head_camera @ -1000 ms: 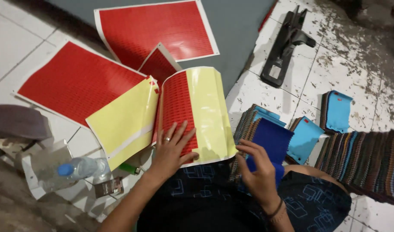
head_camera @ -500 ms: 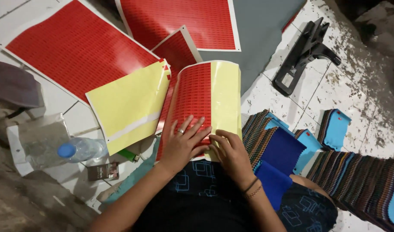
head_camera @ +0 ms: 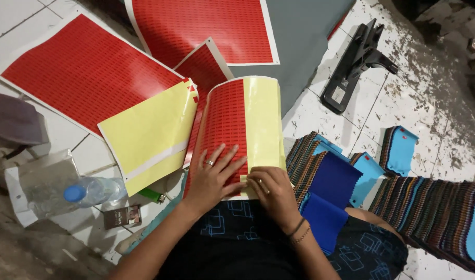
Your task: The person sits on the floor and assembles notebooks by peeling adhesive strips from red and yellow sheets and attaching them to the spines of blue, purple, and white notebooks. The person handles stacks of notebooks and adhesive sheets, placing completed notebooks aside.
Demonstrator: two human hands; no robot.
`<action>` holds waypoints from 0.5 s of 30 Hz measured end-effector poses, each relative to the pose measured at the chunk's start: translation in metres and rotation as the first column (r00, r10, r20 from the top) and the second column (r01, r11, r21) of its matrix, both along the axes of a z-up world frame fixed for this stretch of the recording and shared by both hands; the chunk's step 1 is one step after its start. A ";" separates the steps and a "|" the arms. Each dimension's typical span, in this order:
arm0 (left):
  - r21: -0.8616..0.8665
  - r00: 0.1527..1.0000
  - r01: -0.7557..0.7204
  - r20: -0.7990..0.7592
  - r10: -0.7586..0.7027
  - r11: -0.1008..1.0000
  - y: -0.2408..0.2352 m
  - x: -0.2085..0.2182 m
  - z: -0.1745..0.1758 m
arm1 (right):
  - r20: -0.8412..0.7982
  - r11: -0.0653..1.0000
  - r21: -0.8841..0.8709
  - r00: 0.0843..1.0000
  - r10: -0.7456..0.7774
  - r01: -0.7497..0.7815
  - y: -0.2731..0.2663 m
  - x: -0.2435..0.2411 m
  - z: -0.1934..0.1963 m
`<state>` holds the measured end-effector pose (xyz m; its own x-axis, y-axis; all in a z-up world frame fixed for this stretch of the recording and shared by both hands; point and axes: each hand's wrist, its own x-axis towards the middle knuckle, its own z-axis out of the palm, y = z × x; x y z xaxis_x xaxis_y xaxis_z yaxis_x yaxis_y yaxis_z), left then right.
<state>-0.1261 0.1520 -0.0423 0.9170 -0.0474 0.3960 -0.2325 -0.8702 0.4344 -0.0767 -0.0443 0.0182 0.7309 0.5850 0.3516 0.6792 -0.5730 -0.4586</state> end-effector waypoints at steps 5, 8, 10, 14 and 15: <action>-0.013 0.999 0.020 -0.047 -0.020 1.000 0.009 0.005 0.010 | -0.066 0.998 0.052 0.997 -0.042 0.046 0.002 0.003 0.017; 0.007 0.998 0.052 -0.043 -0.052 0.999 0.010 0.009 0.006 | -0.074 1.000 -0.022 0.997 0.015 -0.016 0.003 0.010 0.007; 0.032 0.999 0.040 -0.028 -0.039 0.999 0.009 0.008 0.002 | -0.097 0.996 -0.063 0.993 0.062 -0.069 0.003 0.011 -0.003; 0.030 1.000 0.011 0.026 -0.012 0.999 0.004 0.010 -0.009 | 0.028 0.994 -0.090 0.998 0.059 -0.056 0.008 0.012 -0.011; 0.030 0.999 -0.001 0.052 -0.001 1.000 0.003 0.012 -0.012 | 0.068 0.995 -0.078 0.996 0.063 -0.057 0.010 0.012 -0.011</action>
